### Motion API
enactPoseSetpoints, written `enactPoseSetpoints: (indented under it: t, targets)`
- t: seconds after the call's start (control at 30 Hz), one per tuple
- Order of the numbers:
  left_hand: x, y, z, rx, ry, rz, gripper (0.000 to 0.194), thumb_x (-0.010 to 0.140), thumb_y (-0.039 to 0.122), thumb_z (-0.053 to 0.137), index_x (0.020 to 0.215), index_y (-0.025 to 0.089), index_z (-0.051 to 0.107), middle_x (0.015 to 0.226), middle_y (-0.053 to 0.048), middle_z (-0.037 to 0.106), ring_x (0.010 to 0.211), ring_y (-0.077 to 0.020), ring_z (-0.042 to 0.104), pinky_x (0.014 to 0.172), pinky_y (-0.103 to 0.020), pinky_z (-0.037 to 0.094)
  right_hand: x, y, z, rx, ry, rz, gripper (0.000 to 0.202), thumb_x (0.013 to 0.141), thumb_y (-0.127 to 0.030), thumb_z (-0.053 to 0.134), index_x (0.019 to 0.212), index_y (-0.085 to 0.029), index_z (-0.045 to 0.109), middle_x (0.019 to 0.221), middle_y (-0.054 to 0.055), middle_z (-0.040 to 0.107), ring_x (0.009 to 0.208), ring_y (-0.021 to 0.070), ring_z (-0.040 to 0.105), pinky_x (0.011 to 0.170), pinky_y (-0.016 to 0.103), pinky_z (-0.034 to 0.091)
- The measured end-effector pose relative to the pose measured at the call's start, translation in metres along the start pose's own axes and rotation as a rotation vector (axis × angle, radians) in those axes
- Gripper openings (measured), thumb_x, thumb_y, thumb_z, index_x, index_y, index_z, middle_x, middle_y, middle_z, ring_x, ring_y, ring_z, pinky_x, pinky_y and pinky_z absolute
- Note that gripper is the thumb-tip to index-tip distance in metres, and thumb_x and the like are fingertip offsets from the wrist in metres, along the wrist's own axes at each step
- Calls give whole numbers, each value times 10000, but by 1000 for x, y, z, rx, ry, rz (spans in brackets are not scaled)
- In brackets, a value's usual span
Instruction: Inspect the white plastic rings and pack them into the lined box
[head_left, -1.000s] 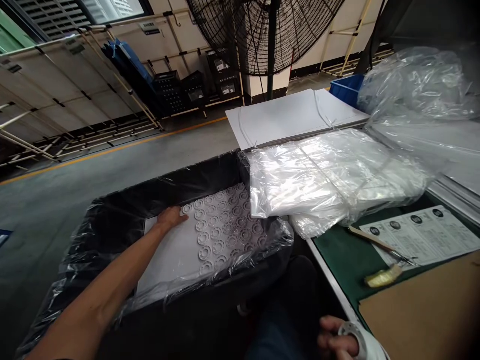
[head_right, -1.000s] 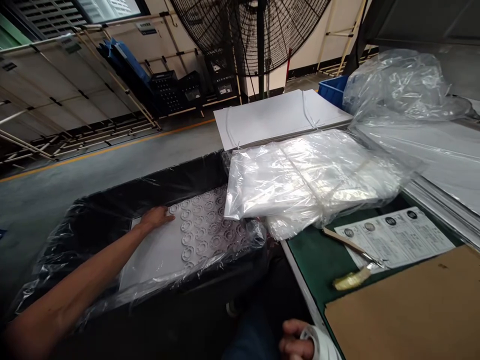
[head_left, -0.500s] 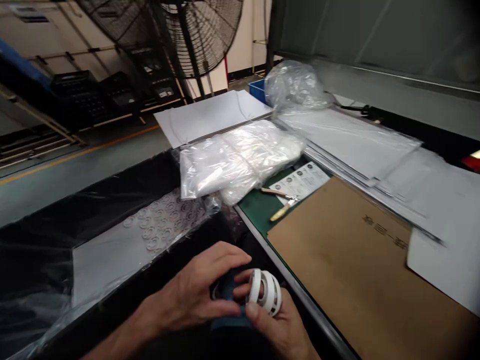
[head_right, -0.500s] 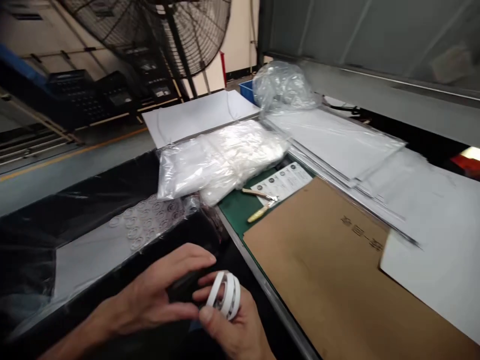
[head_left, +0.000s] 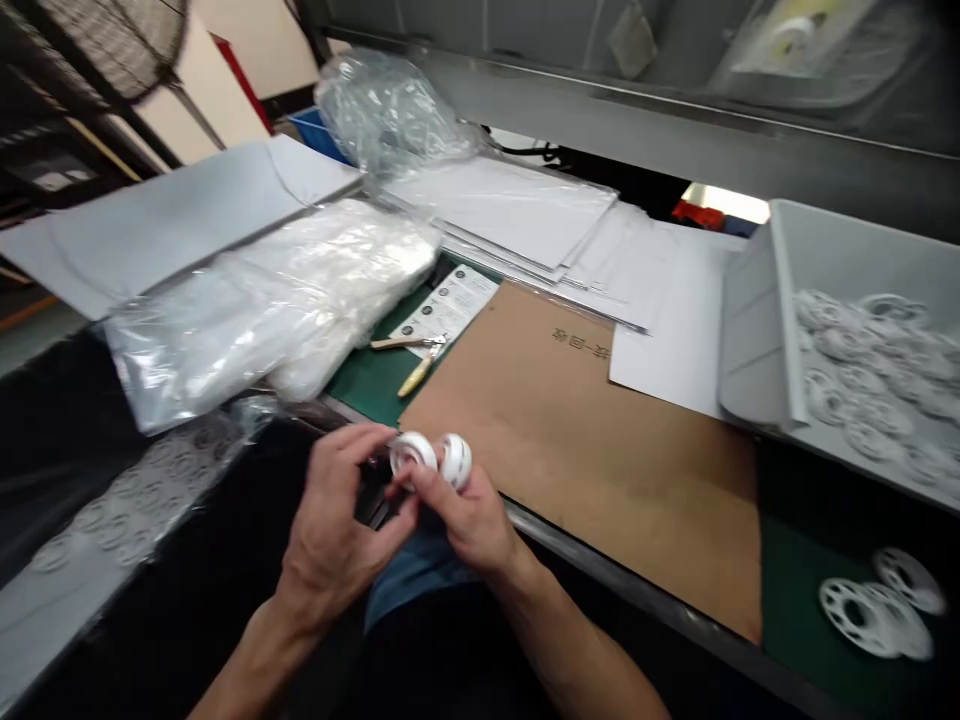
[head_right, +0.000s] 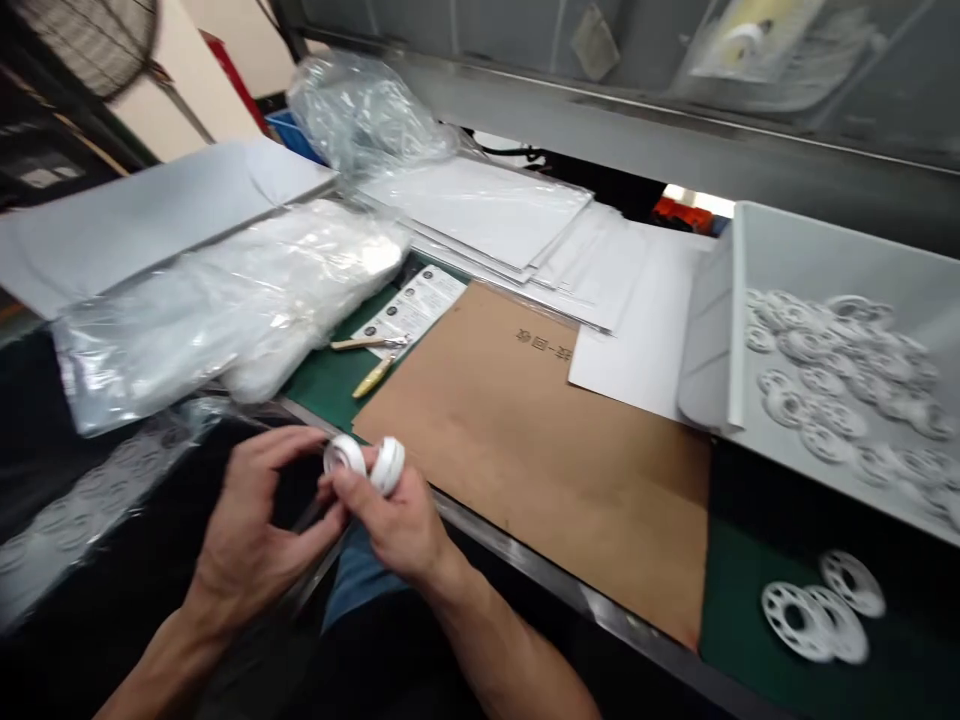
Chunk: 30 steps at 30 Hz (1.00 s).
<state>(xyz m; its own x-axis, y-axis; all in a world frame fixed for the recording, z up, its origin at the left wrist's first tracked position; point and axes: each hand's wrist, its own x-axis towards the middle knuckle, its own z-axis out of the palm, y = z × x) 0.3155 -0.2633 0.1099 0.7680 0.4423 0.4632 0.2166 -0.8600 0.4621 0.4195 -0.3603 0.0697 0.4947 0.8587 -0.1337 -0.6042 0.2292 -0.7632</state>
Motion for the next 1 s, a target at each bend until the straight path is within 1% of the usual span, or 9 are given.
enactPoseSetpoints:
  t: [0.1, 0.2, 0.3, 0.43, 0.6, 0.77, 0.83, 0.97, 1.0]
  targets:
    - [5, 30, 26, -10, 117, 14, 408, 911, 191, 663, 1301, 256, 560, 1198, -106, 611, 1146, -304, 602, 1008, -503, 534, 49, -13, 0, 245, 223, -3, 350, 847, -533, 809, 845, -191, 739, 740, 9, 714, 674, 152, 649, 645, 254, 539]
    - [-18, 69, 54, -127, -33, 112, 356, 895, 137, 614, 1226, 266, 619, 1143, -124, 629, 1116, -320, 604, 957, -511, 568, 87, -37, -8, 430, 416, -33, 259, 936, -400, 741, 798, -184, 708, 752, -8, 699, 642, 129, 647, 561, 227, 521]
    - [-52, 90, 67, -237, -133, 179, 379, 839, 76, 613, 1170, 256, 647, 1085, -141, 672, 1113, -340, 612, 903, -511, 604, 99, -54, -20, 538, 552, -95, 212, 998, -292, 649, 828, -181, 708, 831, -12, 718, 662, 124, 661, 554, 232, 521]
    - [-62, 85, 61, -416, -267, 210, 333, 839, 46, 608, 1087, 265, 652, 902, -96, 693, 903, -270, 654, 741, -404, 638, 95, -53, -30, 578, 609, -128, 220, 1013, -284, 623, 847, -174, 715, 835, -11, 726, 665, 121, 669, 561, 233, 517]
    - [-45, 74, 57, -210, -213, 249, 495, 862, 112, 614, 1354, 166, 601, 1204, -199, 689, 1201, -359, 613, 937, -530, 626, 98, -47, -25, 560, 609, -137, 175, 976, -303, 678, 858, -183, 720, 829, -15, 735, 665, 122, 666, 560, 232, 510]
    - [-51, 61, 48, -494, -451, 505, 123, 883, 167, 624, 876, 280, 672, 678, -55, 669, 641, -212, 650, 520, -353, 588, 96, -47, -23, 455, 527, -200, 207, 929, -366, 738, 825, -187, 739, 854, -11, 730, 667, 116, 664, 556, 223, 517]
    - [-42, 42, 31, -445, -408, 376, 129, 901, 173, 642, 928, 293, 679, 759, -47, 688, 674, -203, 663, 557, -345, 595, 86, -44, -20, 370, 412, -214, 260, 866, -442, 803, 823, -190, 753, 833, -2, 731, 673, 124, 662, 574, 222, 520]
    - [-7, -8, -7, -240, 95, -169, 427, 844, 328, 783, 1248, 364, 648, 1156, -50, 643, 996, -290, 665, 951, -508, 590, 51, -32, -4, 222, 88, -127, 433, 779, -613, 826, 819, -186, 773, 885, 37, 755, 665, 144, 649, 651, 263, 539]
    - [-1, -17, -14, -249, 145, -248, 533, 819, 371, 809, 1318, 379, 621, 1223, -50, 611, 1035, -303, 654, 1002, -534, 566, 41, -28, 0, 207, 25, -84, 439, 794, -621, 809, 814, -184, 772, 902, 42, 759, 661, 146, 645, 676, 276, 544]
